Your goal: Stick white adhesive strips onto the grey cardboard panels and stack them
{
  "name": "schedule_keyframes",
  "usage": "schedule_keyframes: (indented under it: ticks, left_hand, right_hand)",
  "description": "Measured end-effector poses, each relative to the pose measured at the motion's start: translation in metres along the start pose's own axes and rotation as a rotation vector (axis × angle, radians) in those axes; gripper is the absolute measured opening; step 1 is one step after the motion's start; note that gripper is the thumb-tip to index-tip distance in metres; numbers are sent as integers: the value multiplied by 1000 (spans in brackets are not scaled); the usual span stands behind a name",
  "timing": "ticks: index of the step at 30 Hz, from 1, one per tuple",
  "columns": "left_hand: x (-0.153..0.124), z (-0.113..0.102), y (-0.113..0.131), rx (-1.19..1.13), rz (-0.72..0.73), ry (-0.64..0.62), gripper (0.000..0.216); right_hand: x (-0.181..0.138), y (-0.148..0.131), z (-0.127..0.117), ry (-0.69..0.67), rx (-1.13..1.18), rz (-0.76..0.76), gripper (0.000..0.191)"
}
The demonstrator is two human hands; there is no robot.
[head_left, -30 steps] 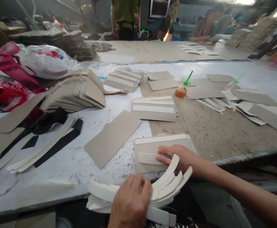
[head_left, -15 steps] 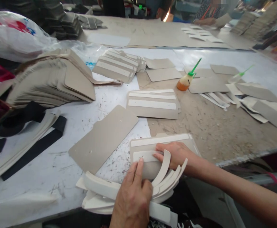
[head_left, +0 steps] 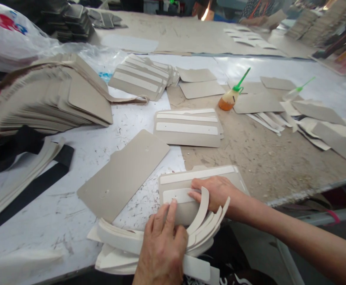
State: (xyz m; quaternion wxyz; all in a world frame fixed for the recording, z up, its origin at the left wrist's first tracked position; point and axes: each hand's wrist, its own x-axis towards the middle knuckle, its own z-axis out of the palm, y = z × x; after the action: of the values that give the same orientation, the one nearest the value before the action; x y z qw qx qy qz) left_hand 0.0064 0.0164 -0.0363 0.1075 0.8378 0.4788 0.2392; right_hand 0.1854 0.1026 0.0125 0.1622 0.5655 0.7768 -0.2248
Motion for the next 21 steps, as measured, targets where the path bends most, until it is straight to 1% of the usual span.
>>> schedule_keyframes:
  ticks: [8,12,15,21]
  left_hand:
    - [0,0,-2,4,20,3,24]
    - [-2,3,-3,7,29,25,25]
    - [-3,4,-4,15,46,38,27]
    - [-4,2,-7,26,81,-1,27]
  right_hand:
    - [1,-1,-2,-18,0,-5,30]
    - [0,-1,-2,-45,6,3,29]
    - [0,0,-1,-37,19,-16,29]
    - [1,3,4,-28,26,-30,29]
